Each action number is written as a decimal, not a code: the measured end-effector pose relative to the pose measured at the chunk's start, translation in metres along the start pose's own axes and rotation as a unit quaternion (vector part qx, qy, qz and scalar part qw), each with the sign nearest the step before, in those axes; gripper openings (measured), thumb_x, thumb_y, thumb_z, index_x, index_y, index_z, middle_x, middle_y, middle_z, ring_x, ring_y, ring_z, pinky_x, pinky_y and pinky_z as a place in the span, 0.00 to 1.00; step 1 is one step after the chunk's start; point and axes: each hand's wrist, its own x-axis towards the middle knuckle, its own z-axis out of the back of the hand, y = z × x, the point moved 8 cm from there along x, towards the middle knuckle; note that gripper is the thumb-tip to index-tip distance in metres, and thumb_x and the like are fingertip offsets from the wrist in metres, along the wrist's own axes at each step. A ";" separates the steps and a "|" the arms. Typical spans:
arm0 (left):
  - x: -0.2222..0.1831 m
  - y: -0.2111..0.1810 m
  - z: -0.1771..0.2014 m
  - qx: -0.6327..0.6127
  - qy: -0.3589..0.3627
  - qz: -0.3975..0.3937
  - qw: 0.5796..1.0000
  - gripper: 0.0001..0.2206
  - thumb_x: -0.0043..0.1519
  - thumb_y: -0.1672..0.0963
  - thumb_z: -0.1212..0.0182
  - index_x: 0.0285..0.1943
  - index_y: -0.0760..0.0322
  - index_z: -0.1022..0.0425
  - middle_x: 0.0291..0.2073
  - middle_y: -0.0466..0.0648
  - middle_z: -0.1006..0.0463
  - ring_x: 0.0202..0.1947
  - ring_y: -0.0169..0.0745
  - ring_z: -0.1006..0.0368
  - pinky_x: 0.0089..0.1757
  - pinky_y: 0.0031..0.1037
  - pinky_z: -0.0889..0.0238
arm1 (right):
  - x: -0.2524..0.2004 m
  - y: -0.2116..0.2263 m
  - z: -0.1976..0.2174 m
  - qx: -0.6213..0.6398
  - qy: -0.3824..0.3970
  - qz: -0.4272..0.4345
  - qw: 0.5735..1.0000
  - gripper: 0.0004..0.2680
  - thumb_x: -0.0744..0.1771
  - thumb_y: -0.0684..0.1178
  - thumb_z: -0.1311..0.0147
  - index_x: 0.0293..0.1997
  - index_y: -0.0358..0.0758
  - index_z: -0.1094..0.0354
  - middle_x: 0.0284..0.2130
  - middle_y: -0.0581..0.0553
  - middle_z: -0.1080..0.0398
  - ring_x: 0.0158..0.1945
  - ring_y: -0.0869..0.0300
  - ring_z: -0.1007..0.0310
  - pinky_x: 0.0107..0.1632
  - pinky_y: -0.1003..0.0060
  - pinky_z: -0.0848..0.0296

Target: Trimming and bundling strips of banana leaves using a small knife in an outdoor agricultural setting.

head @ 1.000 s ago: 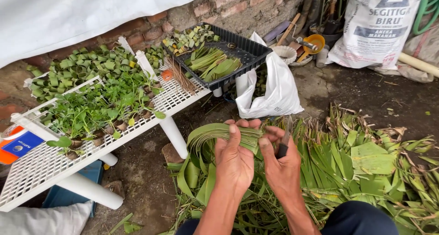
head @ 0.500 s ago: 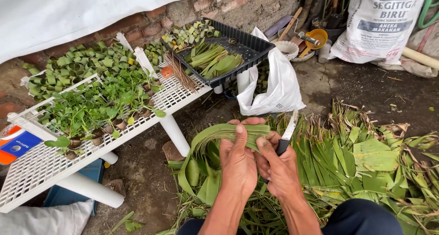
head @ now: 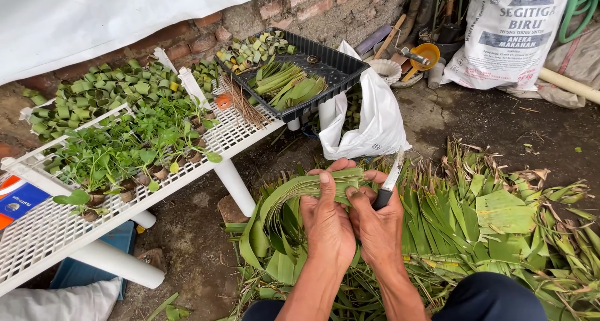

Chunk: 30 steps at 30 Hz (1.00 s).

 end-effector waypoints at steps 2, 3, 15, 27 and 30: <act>0.000 0.000 0.001 -0.005 0.005 -0.001 1.000 0.07 0.64 0.56 0.40 0.45 0.60 0.32 0.46 0.62 0.19 0.47 0.58 0.23 0.41 0.46 0.24 | -0.001 0.000 0.000 -0.003 0.007 0.008 1.000 0.12 0.64 0.37 0.44 0.50 0.41 0.37 0.16 0.52 0.41 0.14 0.69 0.53 0.18 0.70 0.52; 0.001 0.000 0.002 -0.010 0.010 -0.004 1.000 0.06 0.64 0.56 0.41 0.45 0.60 0.32 0.46 0.62 0.19 0.46 0.57 0.23 0.40 0.46 0.24 | -0.001 0.001 -0.002 -0.005 0.014 0.016 1.000 0.11 0.64 0.37 0.43 0.49 0.41 0.36 0.16 0.51 0.38 0.14 0.69 0.52 0.18 0.71 0.51; 0.001 -0.018 -0.001 0.083 0.021 -0.062 0.994 0.08 0.64 0.55 0.39 0.42 0.61 0.32 0.43 0.56 0.17 0.41 0.48 0.21 0.45 0.36 0.29 | -0.001 -0.001 -0.009 -0.026 0.056 -0.066 0.996 0.05 0.66 0.44 0.41 0.40 0.33 0.28 0.11 0.55 0.51 0.11 0.69 0.57 0.14 0.71 0.60; -0.004 -0.019 -0.012 0.148 0.069 -0.093 0.982 0.08 0.64 0.54 0.39 0.43 0.59 0.33 0.38 0.53 0.17 0.42 0.43 0.24 0.51 0.40 0.34 | 0.007 -0.010 0.010 0.009 0.030 -0.106 0.994 0.05 0.64 0.45 0.36 0.33 0.39 0.28 0.12 0.56 0.46 0.11 0.69 0.55 0.13 0.73 0.60; -0.006 -0.020 -0.015 0.165 0.083 -0.099 0.978 0.08 0.65 0.53 0.39 0.44 0.58 0.31 0.39 0.52 0.16 0.46 0.44 0.23 0.56 0.42 0.37 | 0.007 -0.010 0.011 0.041 0.046 -0.113 0.992 0.05 0.65 0.44 0.38 0.31 0.39 0.31 0.13 0.56 0.52 0.10 0.69 0.58 0.12 0.73 0.62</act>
